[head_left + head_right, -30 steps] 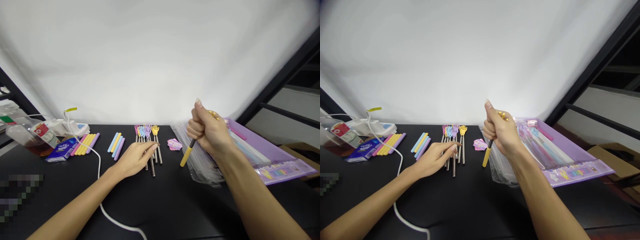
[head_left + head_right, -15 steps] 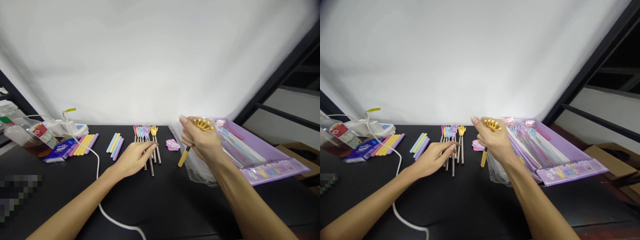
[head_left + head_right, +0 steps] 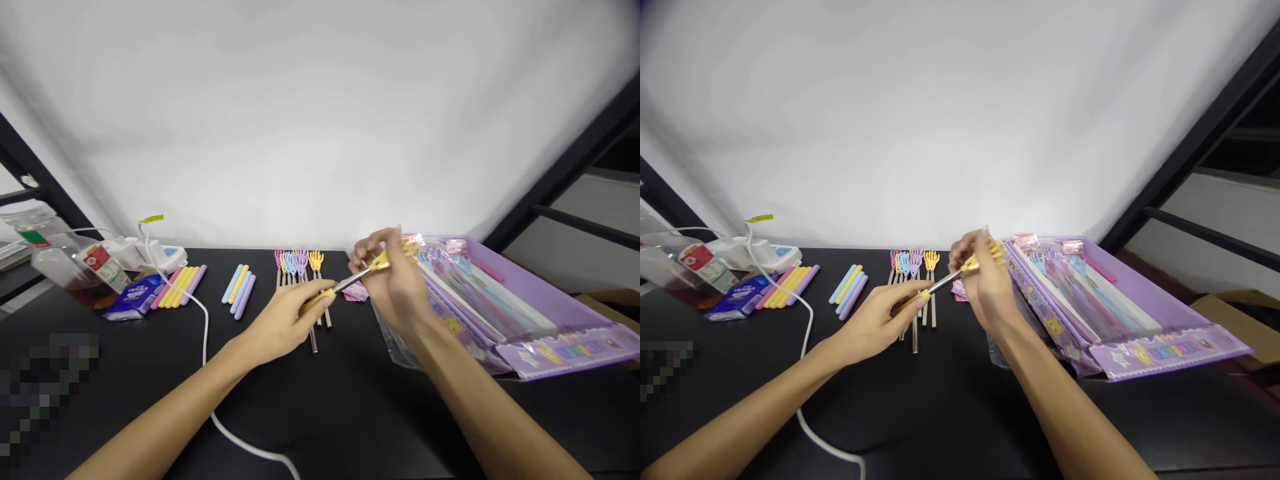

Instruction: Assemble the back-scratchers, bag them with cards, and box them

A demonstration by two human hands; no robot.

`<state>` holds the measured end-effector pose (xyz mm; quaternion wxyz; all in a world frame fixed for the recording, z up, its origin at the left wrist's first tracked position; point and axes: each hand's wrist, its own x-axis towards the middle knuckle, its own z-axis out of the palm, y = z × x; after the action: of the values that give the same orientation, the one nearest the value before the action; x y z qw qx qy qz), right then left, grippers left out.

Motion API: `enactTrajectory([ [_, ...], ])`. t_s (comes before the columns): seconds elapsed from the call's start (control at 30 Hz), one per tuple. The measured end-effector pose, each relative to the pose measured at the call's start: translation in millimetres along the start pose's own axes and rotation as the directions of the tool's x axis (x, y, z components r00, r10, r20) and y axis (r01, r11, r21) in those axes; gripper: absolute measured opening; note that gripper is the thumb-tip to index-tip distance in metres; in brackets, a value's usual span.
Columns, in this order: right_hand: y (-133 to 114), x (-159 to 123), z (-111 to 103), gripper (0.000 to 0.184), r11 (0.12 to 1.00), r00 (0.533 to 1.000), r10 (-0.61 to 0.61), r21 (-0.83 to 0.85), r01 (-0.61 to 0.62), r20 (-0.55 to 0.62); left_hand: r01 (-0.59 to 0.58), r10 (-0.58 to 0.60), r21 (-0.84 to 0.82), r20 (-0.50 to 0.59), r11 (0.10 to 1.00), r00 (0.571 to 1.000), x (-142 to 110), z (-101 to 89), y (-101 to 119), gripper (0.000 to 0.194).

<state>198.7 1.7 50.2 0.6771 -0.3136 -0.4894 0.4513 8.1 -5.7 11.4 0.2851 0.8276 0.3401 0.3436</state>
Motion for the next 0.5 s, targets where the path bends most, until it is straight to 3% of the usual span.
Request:
enactTrajectory([
  [0.13, 20, -2, -13, 0.033, 0.952, 0.958, 0.223, -0.254, -0.173, 0.182, -0.023, 0.043, 0.238, -0.082, 0.971, 0.996, 0, -5.5, -10, 0.031],
  [0.23, 25, -6, -16, 0.033, 0.934, 0.913, 0.325, -0.232, -0.271, 0.244, -0.035, 0.066, 0.347, -0.078, 0.937, 0.995, 0, -8.3, -17, 0.030],
  [0.33, 26, -8, -12, 0.032, 0.945, 0.936, 0.308, -0.171, -0.280, 0.169, -0.047, 0.087, 0.435, -0.073, 0.899, 0.994, 1, -10.4, -19, 0.034],
  [0.5, 23, -3, -14, 0.029, 0.958, 0.962, 0.272, -0.108, -0.267, 0.032, -0.105, 0.106, 0.522, 0.029, 0.847, 0.994, 7, -25.6, -19, 0.039],
])
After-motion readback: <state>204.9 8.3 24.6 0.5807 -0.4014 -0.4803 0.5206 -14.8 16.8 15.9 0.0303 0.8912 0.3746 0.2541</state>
